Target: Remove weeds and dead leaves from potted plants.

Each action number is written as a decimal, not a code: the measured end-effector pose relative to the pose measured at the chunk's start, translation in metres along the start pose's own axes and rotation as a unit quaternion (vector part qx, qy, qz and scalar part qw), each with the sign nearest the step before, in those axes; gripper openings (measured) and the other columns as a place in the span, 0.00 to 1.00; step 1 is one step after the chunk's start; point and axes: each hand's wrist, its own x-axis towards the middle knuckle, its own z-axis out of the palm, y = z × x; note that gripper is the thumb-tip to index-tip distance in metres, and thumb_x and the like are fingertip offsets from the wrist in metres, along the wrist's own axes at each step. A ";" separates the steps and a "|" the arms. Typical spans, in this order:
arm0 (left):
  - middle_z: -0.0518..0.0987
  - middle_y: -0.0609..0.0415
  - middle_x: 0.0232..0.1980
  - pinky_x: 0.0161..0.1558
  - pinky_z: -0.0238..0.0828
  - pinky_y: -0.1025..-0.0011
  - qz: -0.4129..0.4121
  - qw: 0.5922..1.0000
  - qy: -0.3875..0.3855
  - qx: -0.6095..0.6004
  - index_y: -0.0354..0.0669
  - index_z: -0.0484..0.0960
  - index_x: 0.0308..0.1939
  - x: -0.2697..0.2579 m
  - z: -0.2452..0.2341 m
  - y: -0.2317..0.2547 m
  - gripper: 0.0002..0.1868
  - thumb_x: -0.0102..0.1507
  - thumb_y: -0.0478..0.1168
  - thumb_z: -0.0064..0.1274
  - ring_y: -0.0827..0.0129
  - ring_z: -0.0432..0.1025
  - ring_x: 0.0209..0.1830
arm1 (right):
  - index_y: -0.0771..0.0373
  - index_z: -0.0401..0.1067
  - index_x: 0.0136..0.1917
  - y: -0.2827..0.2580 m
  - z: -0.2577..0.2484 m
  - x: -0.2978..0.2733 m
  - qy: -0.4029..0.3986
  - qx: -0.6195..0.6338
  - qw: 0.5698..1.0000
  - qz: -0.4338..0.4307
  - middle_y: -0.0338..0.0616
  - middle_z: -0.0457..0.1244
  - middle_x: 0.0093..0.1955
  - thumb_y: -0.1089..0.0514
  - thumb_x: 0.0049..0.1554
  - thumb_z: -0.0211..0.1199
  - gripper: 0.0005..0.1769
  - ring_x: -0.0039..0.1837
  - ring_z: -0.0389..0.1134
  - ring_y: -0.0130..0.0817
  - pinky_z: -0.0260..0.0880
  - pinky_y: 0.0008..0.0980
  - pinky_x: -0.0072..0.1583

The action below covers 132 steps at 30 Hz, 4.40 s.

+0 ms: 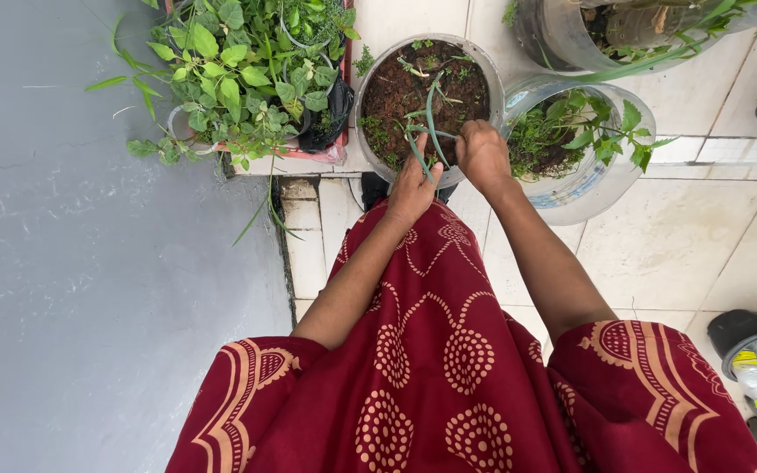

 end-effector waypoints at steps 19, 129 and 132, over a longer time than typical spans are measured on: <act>0.57 0.44 0.82 0.76 0.52 0.56 0.000 0.998 -0.052 0.021 0.54 0.54 0.82 -0.022 0.017 0.043 0.33 0.74 0.54 0.36 0.52 0.55 0.80 | 0.72 0.75 0.44 -0.009 -0.055 -0.075 0.147 0.148 0.971 0.116 0.53 0.67 0.39 0.63 0.59 0.69 0.09 0.36 0.69 0.41 0.69 0.38 0.42; 0.65 0.43 0.78 0.73 0.61 0.57 -0.027 0.999 -0.011 0.023 0.43 0.65 0.76 0.011 0.000 0.003 0.30 0.75 0.54 0.32 0.51 0.62 0.77 | 0.63 0.77 0.46 0.044 0.074 0.026 -0.097 -0.394 0.913 -0.037 0.46 0.67 0.42 0.59 0.58 0.60 0.08 0.51 0.67 0.40 0.52 0.47 0.64; 0.64 0.43 0.78 0.73 0.59 0.56 -0.019 0.999 -0.009 0.030 0.43 0.65 0.76 0.010 0.001 0.001 0.29 0.76 0.54 0.33 0.50 0.61 0.77 | 0.63 0.77 0.46 0.044 0.073 0.025 -0.086 -0.392 0.915 -0.039 0.46 0.67 0.42 0.59 0.57 0.60 0.07 0.51 0.67 0.40 0.52 0.47 0.65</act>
